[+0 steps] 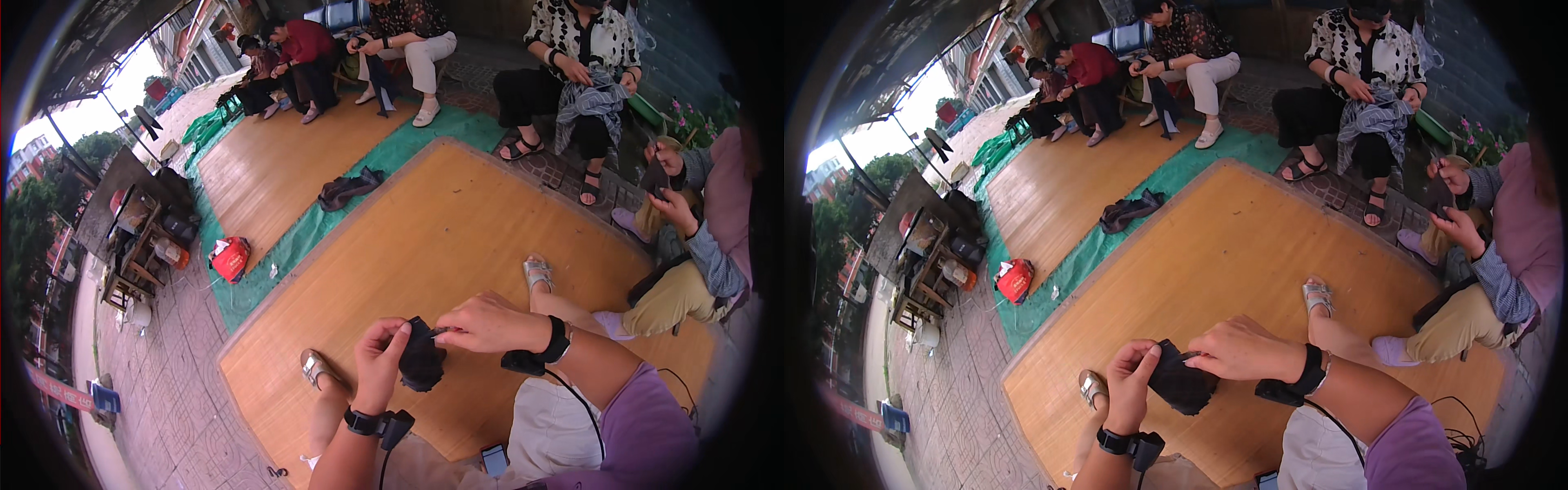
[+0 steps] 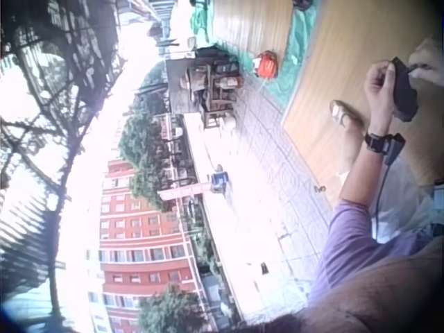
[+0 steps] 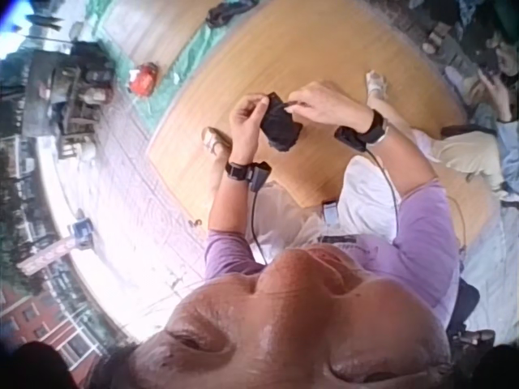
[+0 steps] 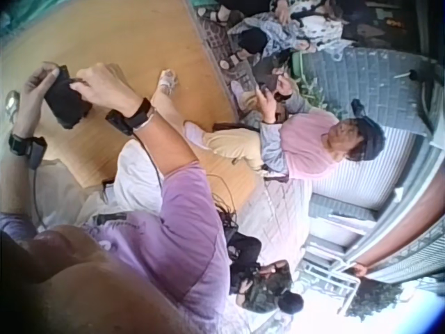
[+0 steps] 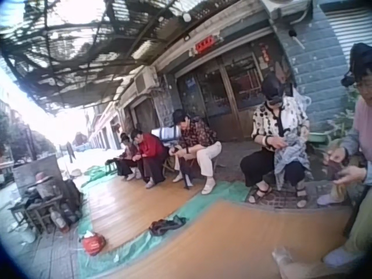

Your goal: The person is using small snips to trim excess material or threads from a black leather or thick fabric component.

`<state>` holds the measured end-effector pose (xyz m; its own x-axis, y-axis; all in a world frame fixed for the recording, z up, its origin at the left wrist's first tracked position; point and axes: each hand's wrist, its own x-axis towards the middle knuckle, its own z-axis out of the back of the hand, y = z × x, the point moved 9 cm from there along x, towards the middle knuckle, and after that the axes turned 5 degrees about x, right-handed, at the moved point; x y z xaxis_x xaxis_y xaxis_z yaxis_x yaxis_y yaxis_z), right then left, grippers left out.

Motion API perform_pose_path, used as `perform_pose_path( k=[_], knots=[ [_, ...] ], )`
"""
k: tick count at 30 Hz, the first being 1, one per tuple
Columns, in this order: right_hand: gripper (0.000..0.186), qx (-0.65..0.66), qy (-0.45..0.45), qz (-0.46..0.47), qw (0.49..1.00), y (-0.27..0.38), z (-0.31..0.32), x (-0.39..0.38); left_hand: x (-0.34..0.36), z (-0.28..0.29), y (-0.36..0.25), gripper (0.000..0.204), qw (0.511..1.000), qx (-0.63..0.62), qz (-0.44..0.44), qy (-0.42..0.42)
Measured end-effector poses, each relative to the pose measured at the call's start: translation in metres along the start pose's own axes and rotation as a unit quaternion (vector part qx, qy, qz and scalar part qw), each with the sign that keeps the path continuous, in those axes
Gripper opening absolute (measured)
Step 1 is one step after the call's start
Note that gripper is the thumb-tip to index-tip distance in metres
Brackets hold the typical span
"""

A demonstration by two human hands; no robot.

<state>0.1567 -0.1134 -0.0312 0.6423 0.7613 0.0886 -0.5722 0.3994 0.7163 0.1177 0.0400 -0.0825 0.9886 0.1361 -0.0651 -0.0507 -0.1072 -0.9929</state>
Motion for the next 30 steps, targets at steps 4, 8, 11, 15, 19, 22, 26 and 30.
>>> perform_pose_path(
  k=[4,8,11,15,19,22,26,30],
  knots=[
    [0.026,-0.001,-0.021,0.011,1.000,0.004,0.001,0.000,-0.004,0.000,-0.003,0.009,1.000,0.005,0.003,-0.002],
    [0.025,0.027,-0.051,0.031,0.998,0.002,0.002,0.001,-0.002,0.005,0.004,0.009,1.000,0.003,0.004,-0.023],
    [0.025,0.001,-0.043,0.029,0.999,0.001,0.006,0.004,0.006,0.004,-0.002,0.010,1.000,0.002,-0.014,-0.012],
    [0.026,-0.016,-0.030,0.022,0.999,0.000,0.008,0.006,0.011,0.005,-0.002,0.011,1.000,0.013,-0.017,-0.006],
    [0.026,-0.009,-0.025,0.022,0.999,-0.002,0.003,0.005,0.010,0.005,0.002,0.011,1.000,0.009,-0.019,-0.008],
    [0.026,-0.011,-0.030,0.024,0.999,0.000,0.003,0.004,0.008,0.008,0.002,0.010,0.999,0.017,-0.027,-0.026],
    [0.026,-0.004,-0.043,0.033,0.998,0.004,0.004,0.001,0.006,0.011,0.003,0.008,0.999,0.007,-0.028,-0.041],
    [0.026,-0.005,-0.043,0.034,0.999,0.004,0.005,0.001,0.006,0.012,0.003,0.008,0.998,0.016,-0.028,-0.048]
  ],
)
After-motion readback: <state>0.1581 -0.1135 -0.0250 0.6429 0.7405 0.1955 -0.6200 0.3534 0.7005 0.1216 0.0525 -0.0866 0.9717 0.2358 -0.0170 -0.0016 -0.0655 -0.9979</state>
